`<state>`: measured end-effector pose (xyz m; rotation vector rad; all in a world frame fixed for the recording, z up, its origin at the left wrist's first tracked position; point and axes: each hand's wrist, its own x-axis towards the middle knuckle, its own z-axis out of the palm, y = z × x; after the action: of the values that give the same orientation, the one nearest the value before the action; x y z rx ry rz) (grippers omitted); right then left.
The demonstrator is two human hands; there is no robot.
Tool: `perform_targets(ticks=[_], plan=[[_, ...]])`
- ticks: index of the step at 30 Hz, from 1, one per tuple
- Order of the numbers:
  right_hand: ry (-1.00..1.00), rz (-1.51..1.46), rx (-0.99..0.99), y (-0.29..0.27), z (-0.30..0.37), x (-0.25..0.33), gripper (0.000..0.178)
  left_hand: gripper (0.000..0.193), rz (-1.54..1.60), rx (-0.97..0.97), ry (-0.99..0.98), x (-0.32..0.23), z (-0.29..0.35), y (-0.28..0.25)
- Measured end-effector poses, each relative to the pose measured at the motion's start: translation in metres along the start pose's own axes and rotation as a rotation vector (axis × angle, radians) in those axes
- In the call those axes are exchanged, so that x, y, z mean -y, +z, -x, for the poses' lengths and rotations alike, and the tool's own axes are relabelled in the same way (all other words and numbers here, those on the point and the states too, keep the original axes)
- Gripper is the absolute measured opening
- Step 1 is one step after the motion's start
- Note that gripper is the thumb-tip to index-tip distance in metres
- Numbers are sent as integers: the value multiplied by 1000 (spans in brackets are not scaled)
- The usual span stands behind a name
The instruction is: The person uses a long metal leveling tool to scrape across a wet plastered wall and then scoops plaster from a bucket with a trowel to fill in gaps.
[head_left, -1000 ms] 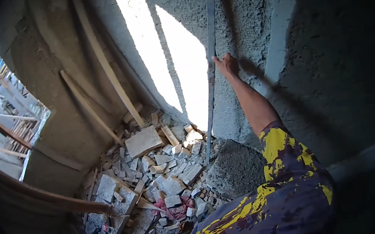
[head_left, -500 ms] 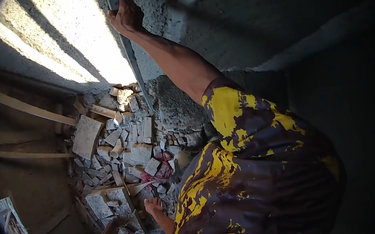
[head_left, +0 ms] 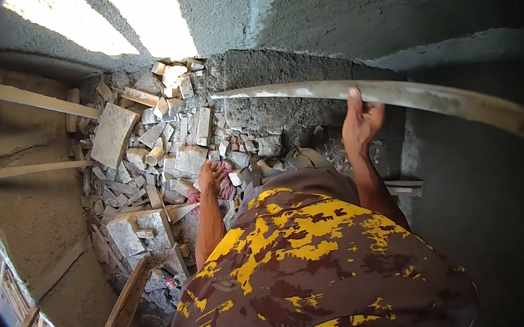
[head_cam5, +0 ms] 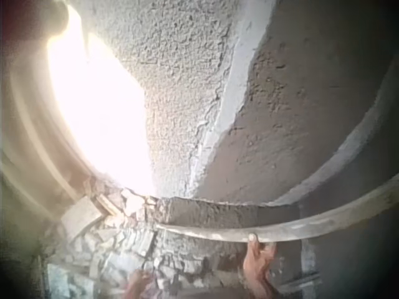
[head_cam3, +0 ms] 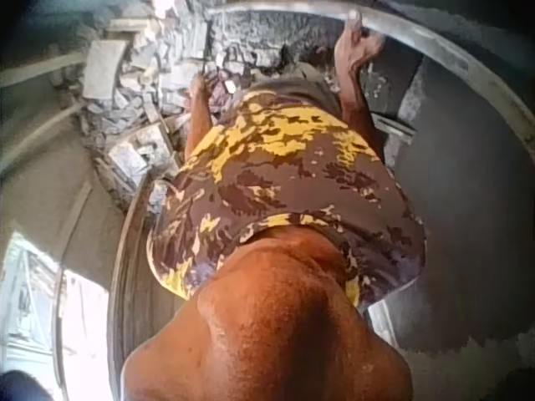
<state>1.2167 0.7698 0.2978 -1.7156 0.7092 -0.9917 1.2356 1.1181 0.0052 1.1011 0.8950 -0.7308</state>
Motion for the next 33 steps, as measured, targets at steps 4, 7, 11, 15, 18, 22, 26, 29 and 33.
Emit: perform_targets(ticks=[4, 7, 11, 15, 18, 22, 26, 29, 33], plan=[[43, 18, -61, -45, -11, -24, 31, 53, -88, 67, -118, 25, -29, 55], [74, -109, -99, -67, -31, -17, 33, 56, -178, 135, -147, 43, -26, 102], [-42, -138, -121, -118, -92, 14, 31, 65, 14, 301, -188, 82, -13, 179], [-78, -178, -188, -229, -174, 36, 33, 70, 324, 216, -358, 129, 19, 312], [-111, -231, -317, -330, -234, 20, 33, 64, 623, 322, -450, 193, 14, 402], [8, -245, -332, -452, -301, -52, 27, 42, 765, 27, -106, 300, -29, 476], [177, -353, -319, -569, -360, -163, 26, 49, 828, -64, -28, 319, 1, 547], [383, -420, -268, -615, -369, -229, 33, 50, 658, 139, 132, 311, 22, 539], [670, -510, -258, -646, -350, -319, 37, 42, 517, 113, 324, 280, 29, 516]])
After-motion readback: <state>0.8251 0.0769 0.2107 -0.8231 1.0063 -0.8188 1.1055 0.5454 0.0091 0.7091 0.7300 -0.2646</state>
